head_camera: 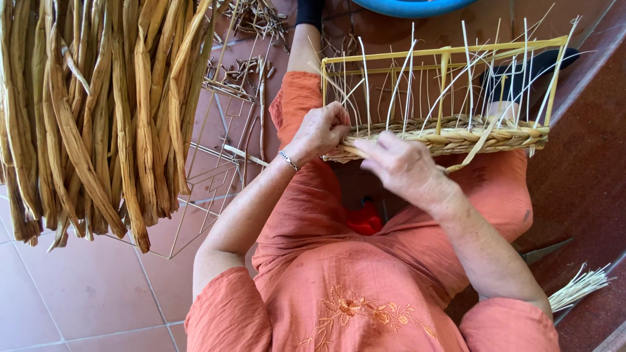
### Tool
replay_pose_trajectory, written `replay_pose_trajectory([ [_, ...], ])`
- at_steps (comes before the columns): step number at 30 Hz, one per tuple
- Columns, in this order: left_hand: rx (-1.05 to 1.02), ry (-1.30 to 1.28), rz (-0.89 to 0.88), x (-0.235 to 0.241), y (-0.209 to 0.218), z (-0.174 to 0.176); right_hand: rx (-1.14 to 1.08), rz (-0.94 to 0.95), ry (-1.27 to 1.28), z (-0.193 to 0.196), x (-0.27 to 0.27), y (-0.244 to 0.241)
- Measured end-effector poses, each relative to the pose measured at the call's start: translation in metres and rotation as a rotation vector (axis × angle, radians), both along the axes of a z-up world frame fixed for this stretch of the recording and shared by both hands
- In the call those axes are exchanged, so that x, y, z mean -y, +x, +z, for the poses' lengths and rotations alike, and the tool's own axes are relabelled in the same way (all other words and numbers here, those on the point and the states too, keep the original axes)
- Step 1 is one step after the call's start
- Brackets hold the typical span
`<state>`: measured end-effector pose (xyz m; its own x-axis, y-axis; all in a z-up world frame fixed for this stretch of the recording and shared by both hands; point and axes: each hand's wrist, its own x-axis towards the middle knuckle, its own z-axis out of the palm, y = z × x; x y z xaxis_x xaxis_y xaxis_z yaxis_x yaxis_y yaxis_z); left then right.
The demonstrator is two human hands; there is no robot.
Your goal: The person weaves a rectangular basket by interlacing dried plant strips through a wire frame. They repeatedly thread strips through the frame, pull them tight, and trim excess material with scissors.
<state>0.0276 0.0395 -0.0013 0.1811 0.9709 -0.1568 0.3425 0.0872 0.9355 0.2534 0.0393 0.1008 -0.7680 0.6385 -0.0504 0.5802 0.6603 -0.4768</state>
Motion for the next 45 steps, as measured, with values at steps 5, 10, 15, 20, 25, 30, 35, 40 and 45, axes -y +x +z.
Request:
replay_pose_trajectory([
  [5, -0.033, -0.086, 0.026, 0.004, -0.004, -0.003, -0.077, -0.236, -0.019, -0.025, -0.023, 0.010],
  [10, -0.120, 0.073, 0.211, 0.016, 0.001, 0.012, 0.017, -0.424, -0.045, -0.038, -0.008, 0.026],
  [15, -0.209, 0.170, 0.312, 0.029, 0.016, 0.022, -0.178, -0.368, -0.244, -0.019, -0.015, 0.036],
  [20, -0.551, 0.089, -0.033, 0.008, 0.030, 0.005, -0.136, -0.277, -0.205, 0.000, -0.015, 0.039],
  [25, -0.113, 0.165, 0.040, 0.018, 0.016, 0.013, 0.056, -0.360, 0.109, -0.002, -0.012, 0.028],
  [30, 0.113, 0.212, -0.025, 0.041, 0.011, 0.029, 0.058, -0.164, 0.586, -0.002, -0.003, -0.001],
  [35, 0.046, 0.205, 0.016, 0.033, 0.019, 0.032, -0.099, 0.075, 0.770, 0.023, -0.015, -0.018],
  [40, -0.141, -0.004, 0.029, 0.027, 0.021, 0.027, 0.093, 0.222, 0.780, 0.020, -0.042, -0.026],
  [45, -0.212, 0.031, 0.003, 0.026, 0.026, 0.024, 0.561, -0.029, 0.089, 0.011, -0.061, -0.023],
])
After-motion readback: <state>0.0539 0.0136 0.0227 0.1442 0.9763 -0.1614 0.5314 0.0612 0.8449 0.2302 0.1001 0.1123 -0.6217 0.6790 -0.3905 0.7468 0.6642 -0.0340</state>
